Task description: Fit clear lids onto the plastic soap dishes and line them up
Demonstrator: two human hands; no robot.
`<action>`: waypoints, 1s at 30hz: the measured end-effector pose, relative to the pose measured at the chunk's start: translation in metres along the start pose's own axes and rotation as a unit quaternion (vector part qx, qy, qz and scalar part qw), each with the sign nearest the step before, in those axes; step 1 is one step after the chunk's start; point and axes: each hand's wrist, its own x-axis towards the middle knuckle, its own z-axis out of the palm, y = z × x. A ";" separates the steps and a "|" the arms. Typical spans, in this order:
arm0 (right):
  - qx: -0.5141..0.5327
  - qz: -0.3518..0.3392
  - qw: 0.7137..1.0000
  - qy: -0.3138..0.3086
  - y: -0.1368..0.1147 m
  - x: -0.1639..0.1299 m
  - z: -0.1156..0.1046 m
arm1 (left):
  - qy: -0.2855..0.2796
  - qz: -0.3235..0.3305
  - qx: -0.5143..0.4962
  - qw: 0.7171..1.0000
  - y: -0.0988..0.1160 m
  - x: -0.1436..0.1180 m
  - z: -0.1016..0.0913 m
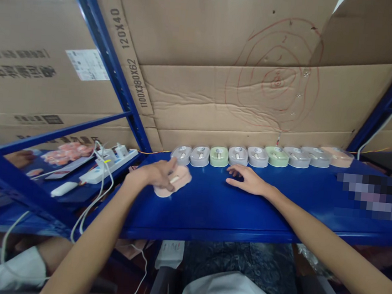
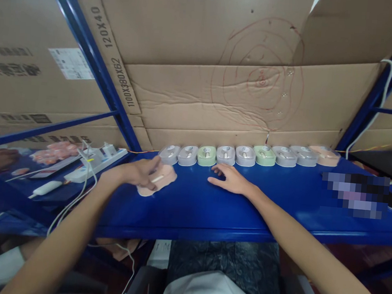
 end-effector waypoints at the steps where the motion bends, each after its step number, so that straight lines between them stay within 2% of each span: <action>1: 0.004 0.004 1.000 0.001 0.000 -0.001 0.000 | -0.044 0.051 -0.013 0.998 0.018 -0.004 -0.001; 3: 0.019 0.008 1.000 -0.002 0.000 -0.002 -0.001 | -0.084 0.132 -0.041 0.987 0.057 -0.006 -0.004; 6: 0.042 -0.003 0.999 -0.011 0.000 -0.003 -0.002 | -0.095 0.223 -0.080 0.967 0.109 0.003 -0.006; 8: 0.035 -0.011 0.999 -0.016 0.000 -0.003 -0.003 | -0.085 0.279 -0.110 0.950 0.131 0.015 0.000; 10: 0.014 -0.004 1.000 -0.015 0.002 -0.003 -0.004 | -0.050 0.316 -0.144 0.937 0.141 0.027 0.014; 13: 0.000 0.031 1.000 -0.006 0.005 -0.004 -0.006 | 0.036 0.354 -0.201 0.913 0.142 0.041 0.040; 16: 0.007 0.053 0.999 -0.006 0.007 -0.005 -0.006 | 0.071 0.361 -0.256 0.894 0.136 0.046 0.059; 18: 0.002 0.062 0.998 -0.004 0.006 -0.006 -0.005 | 0.080 0.353 -0.281 0.889 0.133 0.048 0.065; 25: -0.002 0.073 0.997 -0.012 0.000 -0.005 -0.006 | 0.071 0.348 -0.285 0.890 0.132 0.051 0.064; 30: 0.047 0.092 0.994 -0.023 -0.002 -0.002 -0.012 | 0.054 0.336 -0.297 0.892 0.134 0.046 0.056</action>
